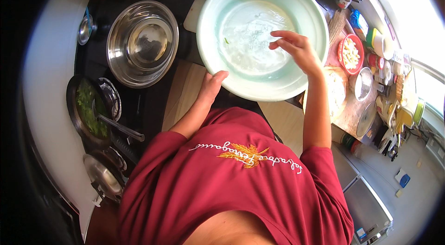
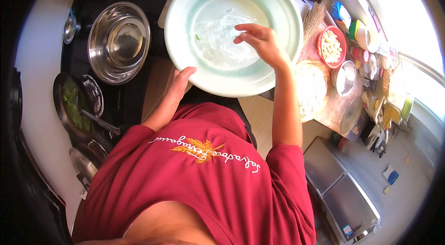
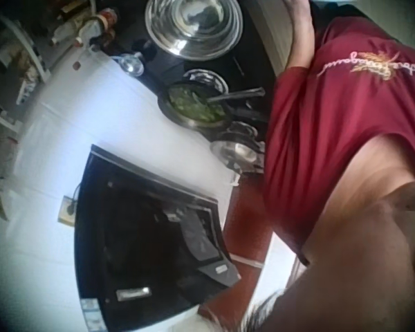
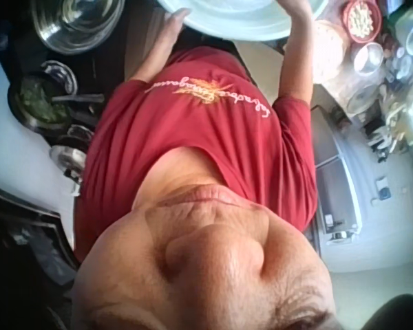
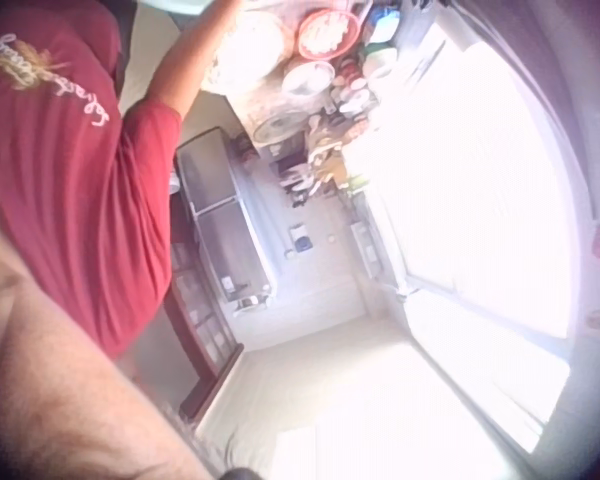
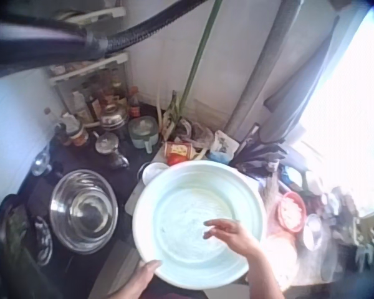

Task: The person washes leafy vegetables in a basin, transfers them to a wok on a stove, and stirs them using a spatula. They then move a basin, metal bowls, and a pot lid on the counter before using a blue cloth to wipe a wooden surface.

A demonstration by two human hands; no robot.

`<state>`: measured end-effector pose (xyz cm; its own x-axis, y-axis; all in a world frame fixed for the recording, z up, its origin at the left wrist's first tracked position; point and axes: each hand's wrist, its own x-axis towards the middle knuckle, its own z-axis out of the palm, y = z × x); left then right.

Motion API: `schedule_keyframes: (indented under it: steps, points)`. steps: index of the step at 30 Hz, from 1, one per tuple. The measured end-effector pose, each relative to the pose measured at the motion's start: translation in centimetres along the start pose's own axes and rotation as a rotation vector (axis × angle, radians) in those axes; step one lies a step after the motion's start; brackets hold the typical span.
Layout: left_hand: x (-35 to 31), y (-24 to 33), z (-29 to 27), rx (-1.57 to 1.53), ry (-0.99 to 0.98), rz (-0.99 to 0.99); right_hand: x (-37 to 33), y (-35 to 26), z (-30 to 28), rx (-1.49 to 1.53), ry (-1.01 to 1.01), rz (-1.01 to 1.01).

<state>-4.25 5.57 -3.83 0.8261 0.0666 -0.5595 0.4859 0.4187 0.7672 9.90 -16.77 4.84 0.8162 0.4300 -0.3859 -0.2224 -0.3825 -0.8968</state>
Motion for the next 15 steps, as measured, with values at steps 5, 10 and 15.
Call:
schedule_keyframes:
  steps: [5,10,15]
  points:
    - [0.7,-0.4,0.0,0.082,-0.009,-0.003,-1.7,4.5,1.5,-1.254,0.232,-0.22]
    - [0.2,-0.2,-0.2,0.062,-0.04,0.059,-3.2,0.5,0.1,-0.634,0.589,0.16]
    - [0.0,0.6,0.2,0.055,-0.051,-0.012,-3.6,3.5,1.9,-1.018,0.145,-0.128]
